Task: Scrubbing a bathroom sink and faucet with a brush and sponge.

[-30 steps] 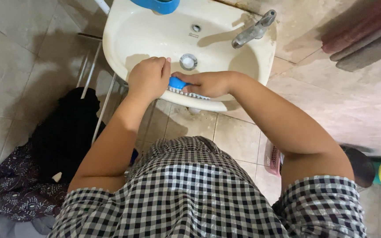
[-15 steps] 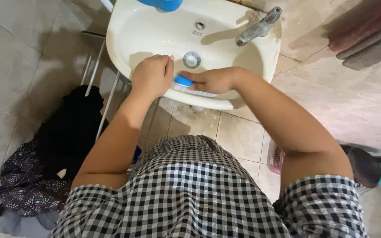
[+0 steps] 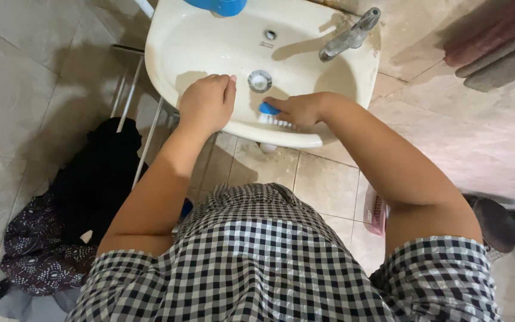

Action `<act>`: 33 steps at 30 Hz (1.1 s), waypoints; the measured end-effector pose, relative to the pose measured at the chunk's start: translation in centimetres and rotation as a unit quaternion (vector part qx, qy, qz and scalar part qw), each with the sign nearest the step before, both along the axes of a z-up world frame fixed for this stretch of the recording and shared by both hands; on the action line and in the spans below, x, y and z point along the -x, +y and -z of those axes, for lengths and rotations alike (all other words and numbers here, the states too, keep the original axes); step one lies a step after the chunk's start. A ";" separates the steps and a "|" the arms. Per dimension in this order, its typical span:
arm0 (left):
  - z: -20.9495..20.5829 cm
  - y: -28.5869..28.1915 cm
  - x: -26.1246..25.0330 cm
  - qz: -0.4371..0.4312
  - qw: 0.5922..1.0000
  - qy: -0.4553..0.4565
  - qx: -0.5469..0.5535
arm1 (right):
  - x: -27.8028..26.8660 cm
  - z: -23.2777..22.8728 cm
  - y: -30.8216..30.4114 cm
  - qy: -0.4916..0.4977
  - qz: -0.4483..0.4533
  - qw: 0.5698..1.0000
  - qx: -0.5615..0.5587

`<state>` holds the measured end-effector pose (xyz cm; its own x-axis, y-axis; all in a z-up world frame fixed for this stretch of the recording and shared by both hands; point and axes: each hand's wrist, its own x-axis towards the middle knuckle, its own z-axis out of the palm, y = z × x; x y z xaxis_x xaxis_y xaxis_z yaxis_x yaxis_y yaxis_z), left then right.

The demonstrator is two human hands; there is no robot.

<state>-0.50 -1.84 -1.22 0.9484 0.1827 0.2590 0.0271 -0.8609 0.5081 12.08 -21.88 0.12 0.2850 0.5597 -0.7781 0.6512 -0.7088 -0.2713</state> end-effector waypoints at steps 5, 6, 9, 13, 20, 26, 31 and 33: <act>0.0 0.1 0.0 0.001 1.000 -0.019 0.001 | 0.5 0.8 0.8 0.066 -0.018 0.987 -0.145; 0.2 0.1 -0.1 0.003 0.999 -0.034 -0.005 | 1.8 -0.7 1.6 0.123 0.012 0.970 -0.209; 0.8 0.3 -0.2 0.008 0.999 -0.034 -0.006 | 1.8 -0.2 1.7 0.096 0.000 0.969 -0.229; 0.2 0.1 -0.1 0.000 1.000 -0.005 -0.005 | -0.6 1.9 -0.2 0.001 -0.010 0.999 -0.050; 0.2 0.1 0.0 0.001 1.000 -0.005 -0.001 | 2.5 -1.2 2.3 0.059 0.013 0.990 -0.126; 0.2 0.0 0.1 -0.006 1.000 -0.012 -0.011 | 0.7 -1.1 0.9 0.026 0.009 0.997 -0.066; 0.1 0.0 0.3 -0.004 1.000 -0.009 -0.001 | 0.2 1.3 1.2 -0.022 0.029 0.998 0.045; 0.6 0.1 0.0 -0.001 0.999 -0.037 -0.009 | 0.9 2.5 1.8 0.058 -0.007 0.982 -0.178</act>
